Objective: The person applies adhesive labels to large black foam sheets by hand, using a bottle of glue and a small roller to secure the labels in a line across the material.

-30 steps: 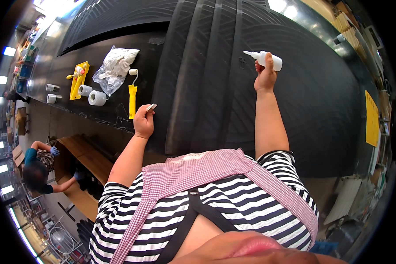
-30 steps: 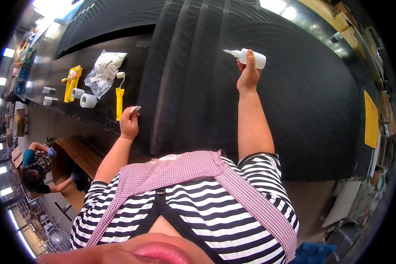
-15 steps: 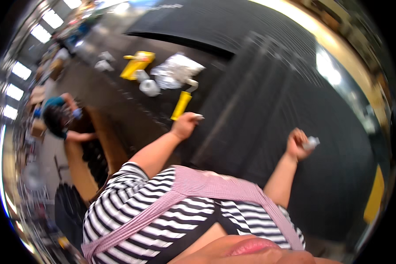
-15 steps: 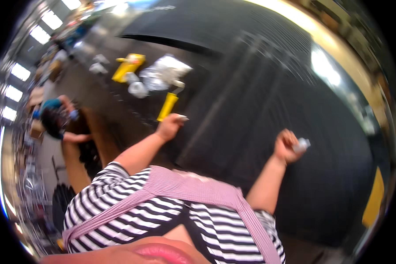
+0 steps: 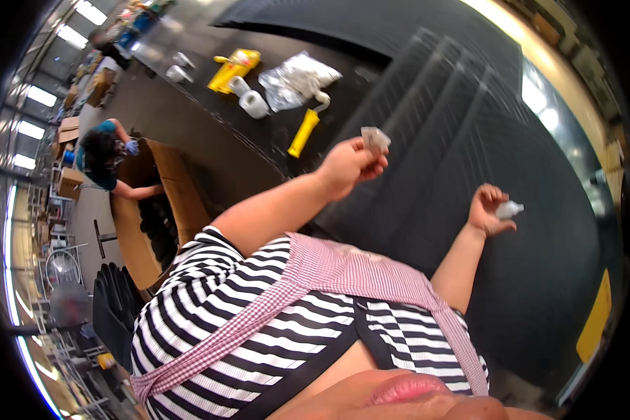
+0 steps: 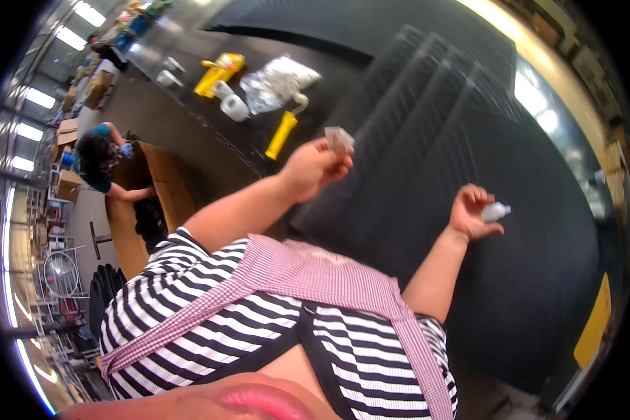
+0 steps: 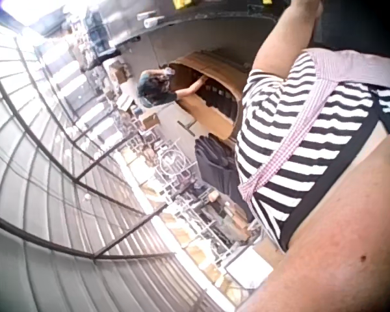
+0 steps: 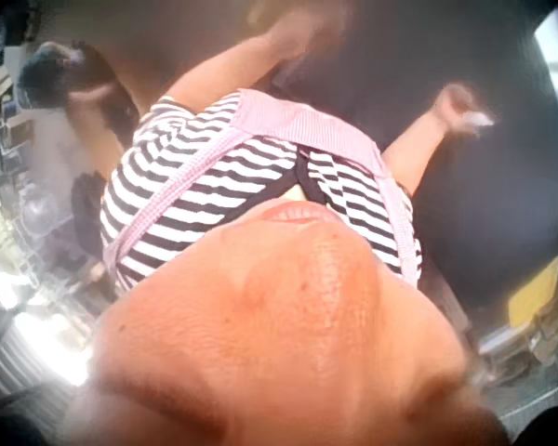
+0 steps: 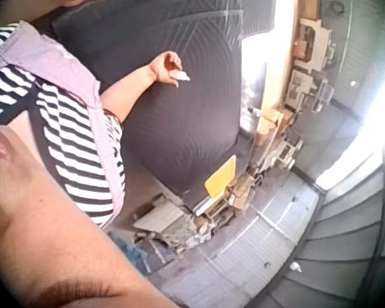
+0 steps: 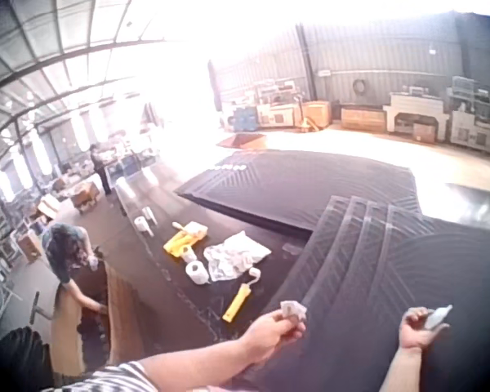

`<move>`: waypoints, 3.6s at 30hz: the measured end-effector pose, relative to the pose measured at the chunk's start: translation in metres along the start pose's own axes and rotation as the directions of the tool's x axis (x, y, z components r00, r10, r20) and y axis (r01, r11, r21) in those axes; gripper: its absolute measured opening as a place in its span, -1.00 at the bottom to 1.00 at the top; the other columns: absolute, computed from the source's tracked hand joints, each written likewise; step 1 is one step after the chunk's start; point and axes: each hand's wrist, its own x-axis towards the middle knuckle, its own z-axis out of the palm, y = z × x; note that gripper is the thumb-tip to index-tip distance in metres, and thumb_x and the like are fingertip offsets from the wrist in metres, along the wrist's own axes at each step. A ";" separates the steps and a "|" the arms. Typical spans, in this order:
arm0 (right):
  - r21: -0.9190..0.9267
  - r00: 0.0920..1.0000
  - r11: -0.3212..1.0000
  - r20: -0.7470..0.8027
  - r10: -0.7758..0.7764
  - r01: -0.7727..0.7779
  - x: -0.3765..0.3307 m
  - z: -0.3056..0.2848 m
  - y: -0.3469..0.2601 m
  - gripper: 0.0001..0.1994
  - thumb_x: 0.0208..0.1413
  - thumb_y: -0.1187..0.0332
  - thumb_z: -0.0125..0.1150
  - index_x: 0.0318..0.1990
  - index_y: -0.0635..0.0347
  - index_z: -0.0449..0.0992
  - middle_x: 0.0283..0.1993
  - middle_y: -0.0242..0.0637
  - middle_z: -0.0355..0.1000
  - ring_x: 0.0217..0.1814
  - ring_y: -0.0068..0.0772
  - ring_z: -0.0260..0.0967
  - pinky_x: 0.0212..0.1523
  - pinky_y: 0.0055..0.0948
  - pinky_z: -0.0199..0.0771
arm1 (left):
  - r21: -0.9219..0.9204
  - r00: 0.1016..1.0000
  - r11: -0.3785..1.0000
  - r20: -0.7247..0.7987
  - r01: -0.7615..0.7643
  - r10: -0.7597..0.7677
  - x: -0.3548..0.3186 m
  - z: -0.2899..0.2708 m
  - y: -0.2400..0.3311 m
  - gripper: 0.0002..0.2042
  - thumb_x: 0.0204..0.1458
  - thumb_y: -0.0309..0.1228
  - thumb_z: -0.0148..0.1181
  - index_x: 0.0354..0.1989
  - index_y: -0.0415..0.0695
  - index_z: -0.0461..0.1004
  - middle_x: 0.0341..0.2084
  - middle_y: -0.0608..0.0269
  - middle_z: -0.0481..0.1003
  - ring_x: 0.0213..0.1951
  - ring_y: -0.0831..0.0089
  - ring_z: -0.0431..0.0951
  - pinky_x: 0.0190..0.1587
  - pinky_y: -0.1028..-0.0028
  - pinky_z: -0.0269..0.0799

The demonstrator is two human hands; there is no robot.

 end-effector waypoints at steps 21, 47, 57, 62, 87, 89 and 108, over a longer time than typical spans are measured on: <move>-0.920 0.916 -0.061 0.375 0.141 0.386 -0.057 0.072 0.127 -0.91 0.07 0.53 0.42 -0.28 0.18 0.63 -0.31 -0.44 0.50 -0.34 -0.63 0.40 -0.29 -0.60 0.40 | 0.123 0.996 0.988 0.012 0.089 -0.091 0.036 0.037 -0.046 -0.81 0.26 -0.31 0.24 -0.08 -0.14 0.52 -0.26 0.23 0.64 -0.28 0.49 0.64 -0.21 0.52 0.53; -0.971 0.908 -0.214 -0.180 0.379 -0.103 -0.020 0.051 0.068 -0.93 0.07 0.51 0.37 -0.33 0.26 0.58 -0.35 -0.36 0.58 -0.31 -0.58 0.48 -0.21 -0.55 0.45 | 0.428 0.963 0.888 0.264 -0.169 0.056 0.055 0.012 -0.060 -0.88 0.18 -0.54 0.28 -0.15 -0.25 0.65 -0.20 0.26 0.64 -0.13 0.52 0.60 0.00 0.52 0.51; -0.643 0.942 -0.689 0.195 0.274 0.334 0.074 0.006 0.039 -0.88 0.06 0.41 0.41 -0.36 0.25 0.59 -0.24 -0.38 0.44 -0.25 -0.42 0.44 -0.20 -0.45 0.44 | 0.805 0.714 0.300 0.205 -0.512 0.669 0.059 -0.112 -0.081 -0.89 0.05 -0.61 0.31 -0.25 -0.21 0.65 -0.31 0.15 0.63 -0.25 0.29 0.65 -0.15 0.44 0.53; -0.622 0.959 -0.730 0.185 0.213 0.282 0.092 0.000 0.043 -0.88 0.05 0.39 0.42 -0.38 0.23 0.61 -0.26 -0.38 0.45 -0.28 -0.43 0.43 -0.19 -0.44 0.44 | 0.809 0.725 0.286 0.230 -0.513 0.649 0.063 -0.112 -0.086 -0.90 0.04 -0.62 0.32 -0.27 -0.21 0.64 -0.30 0.14 0.63 -0.24 0.24 0.65 -0.14 0.43 0.54; -0.570 0.986 -0.815 0.165 0.009 0.103 0.100 -0.005 0.054 -0.85 0.01 0.27 0.44 -0.35 0.11 0.65 -0.22 -0.37 0.53 -0.18 -0.33 0.52 -0.11 -0.34 0.50 | 0.838 0.704 0.201 0.268 -0.507 0.658 0.063 -0.109 -0.084 -0.89 0.03 -0.62 0.32 -0.28 -0.18 0.64 -0.30 0.14 0.64 -0.23 0.23 0.65 -0.13 0.41 0.55; -0.604 0.978 -0.785 0.209 0.006 0.134 0.098 -0.007 0.053 -0.86 0.01 0.29 0.43 -0.35 0.12 0.65 -0.22 -0.37 0.52 -0.18 -0.32 0.51 -0.12 -0.34 0.51 | 0.837 0.704 0.203 0.267 -0.508 0.658 0.063 -0.109 -0.084 -0.89 0.03 -0.62 0.32 -0.28 -0.18 0.64 -0.29 0.14 0.64 -0.23 0.23 0.65 -0.13 0.41 0.55; -0.800 0.925 -0.465 0.315 0.214 0.380 -0.058 0.021 0.105 -0.92 0.10 0.58 0.31 -0.27 0.23 0.56 -0.33 -0.28 0.47 -0.36 -0.42 0.46 -0.27 -0.52 0.45 | 0.833 0.644 0.245 0.164 -0.497 0.747 0.054 -0.121 -0.057 -0.95 0.08 -0.51 0.35 -0.30 -0.15 0.66 -0.20 0.11 0.61 -0.14 0.21 0.61 -0.06 0.38 0.51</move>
